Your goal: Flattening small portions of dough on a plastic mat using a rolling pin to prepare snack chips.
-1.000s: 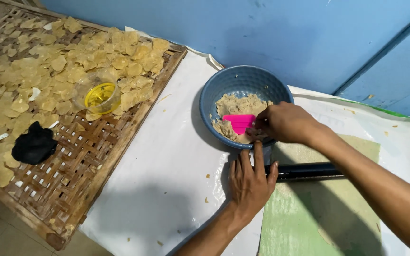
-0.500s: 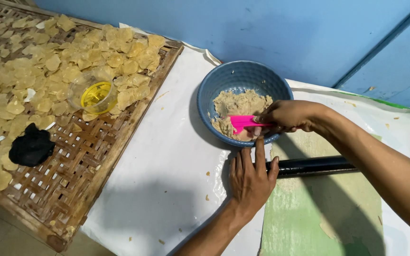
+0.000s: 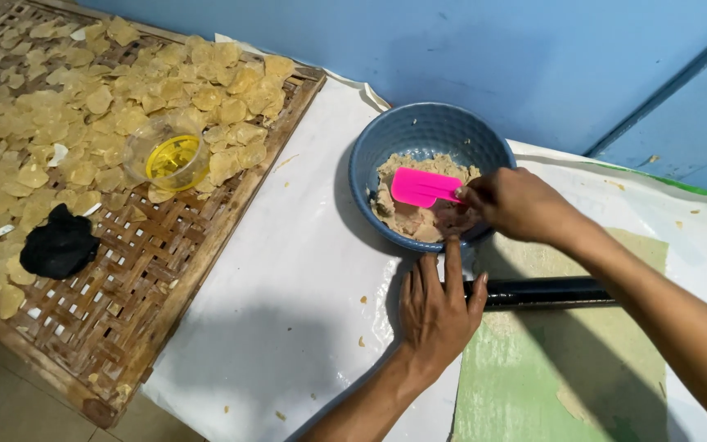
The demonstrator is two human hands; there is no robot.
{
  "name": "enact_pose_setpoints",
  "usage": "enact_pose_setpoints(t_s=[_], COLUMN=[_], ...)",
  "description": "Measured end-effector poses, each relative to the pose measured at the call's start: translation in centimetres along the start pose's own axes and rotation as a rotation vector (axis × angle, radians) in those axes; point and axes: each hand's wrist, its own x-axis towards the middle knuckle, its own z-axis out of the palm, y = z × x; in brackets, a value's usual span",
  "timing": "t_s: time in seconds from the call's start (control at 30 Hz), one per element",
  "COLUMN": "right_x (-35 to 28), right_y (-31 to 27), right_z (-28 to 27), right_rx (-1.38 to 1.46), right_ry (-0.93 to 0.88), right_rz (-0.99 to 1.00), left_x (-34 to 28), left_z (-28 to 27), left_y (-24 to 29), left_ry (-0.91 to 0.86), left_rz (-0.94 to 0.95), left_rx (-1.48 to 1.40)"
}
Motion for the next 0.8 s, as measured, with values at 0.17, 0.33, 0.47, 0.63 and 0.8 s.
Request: enact_pose_setpoints(t_s=[0.17,0.33,0.47,0.63,0.8], right_x=[-2.2,0.4,0.3,-0.6,1.1], right_y=[-3.0,-0.8,-1.5,-3.6,-3.3], right_z=[0.2,2.3,2.0,0.2,2.0], right_rx=[-0.138,0.176,0.104,0.092,0.036], right_ry=[-0.048,-0.025,-0.029,-0.095,-0.058], right_rz=[0.043,0.000,-0.034,0.037,-0.025], left_x=[-0.9,-0.3,-0.1,-0.3,0.3], left_z=[2.6,2.0,1.8,1.0,0.3], left_y=[-0.9,-0.6,-0.5,-0.3,-1.7], left_ry=[0.245,0.246,0.235,0.269,0.243], left_rz=[0.086,0.084,0.063,-0.059,-0.602], left_rx=[0.129,0.123,0.104,-0.107,-0.454])
